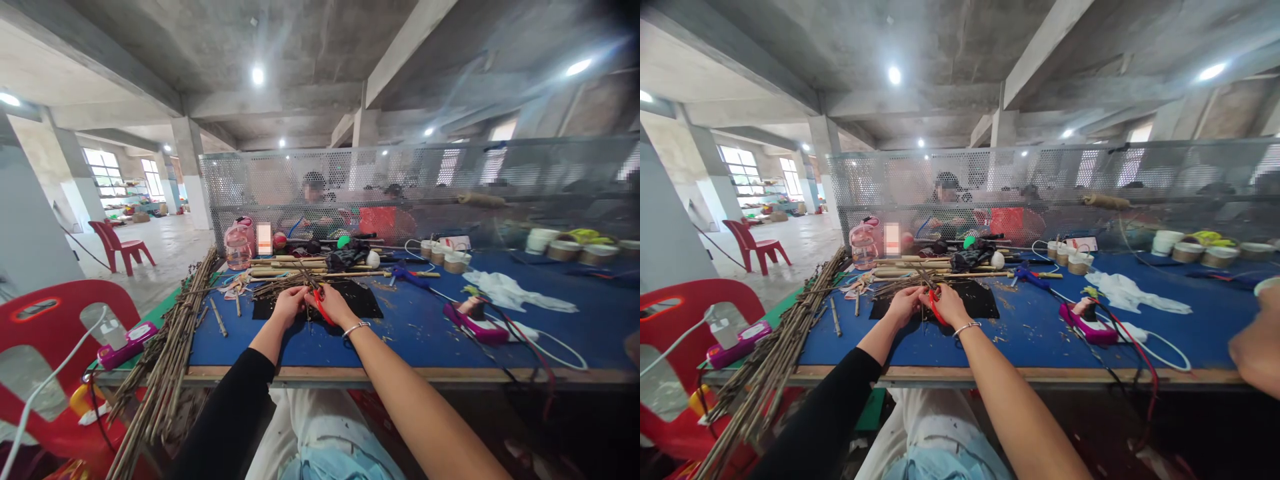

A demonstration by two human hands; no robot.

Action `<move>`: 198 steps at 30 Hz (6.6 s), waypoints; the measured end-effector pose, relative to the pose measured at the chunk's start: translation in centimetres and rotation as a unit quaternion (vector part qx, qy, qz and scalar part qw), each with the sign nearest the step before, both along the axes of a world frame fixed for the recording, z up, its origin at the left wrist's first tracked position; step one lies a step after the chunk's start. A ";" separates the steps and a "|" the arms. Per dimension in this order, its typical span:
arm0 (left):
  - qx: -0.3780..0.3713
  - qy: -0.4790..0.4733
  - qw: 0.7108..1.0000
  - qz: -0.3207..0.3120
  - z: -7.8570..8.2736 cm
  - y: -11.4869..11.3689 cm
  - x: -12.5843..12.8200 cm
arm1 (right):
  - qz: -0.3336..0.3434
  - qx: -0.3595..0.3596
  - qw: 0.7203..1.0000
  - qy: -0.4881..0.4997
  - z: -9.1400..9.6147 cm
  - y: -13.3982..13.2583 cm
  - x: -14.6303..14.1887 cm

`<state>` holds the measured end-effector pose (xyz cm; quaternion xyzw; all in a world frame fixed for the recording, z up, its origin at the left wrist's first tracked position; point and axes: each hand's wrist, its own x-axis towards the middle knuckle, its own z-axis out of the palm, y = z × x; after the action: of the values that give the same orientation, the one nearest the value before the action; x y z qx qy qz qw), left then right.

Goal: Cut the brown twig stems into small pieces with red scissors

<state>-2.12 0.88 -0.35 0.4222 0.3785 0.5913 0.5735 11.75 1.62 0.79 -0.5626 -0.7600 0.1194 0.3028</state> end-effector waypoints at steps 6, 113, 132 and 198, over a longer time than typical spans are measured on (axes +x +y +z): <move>0.000 0.027 1.000 -0.001 -0.4 0.3 0.1 | -0.002 0.009 1.000 -0.006 0.2 -0.2 0.0; -0.003 0.064 0.998 0.012 0.3 -0.7 -0.4 | -0.040 -0.013 0.996 -0.081 0.5 -1.2 -0.1; -0.007 0.079 0.997 0.018 -0.3 -0.6 -0.4 | -0.064 -0.025 0.993 -0.101 0.8 -1.3 0.0; 0.027 0.088 0.995 0.027 -0.8 -0.3 -0.3 | -0.042 0.025 0.994 -0.101 0.4 -1.5 -0.4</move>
<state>-2.43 0.54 -1.13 0.4772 0.4226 0.5771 0.5105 11.38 0.12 1.14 -0.5957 -0.7648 0.0305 0.2435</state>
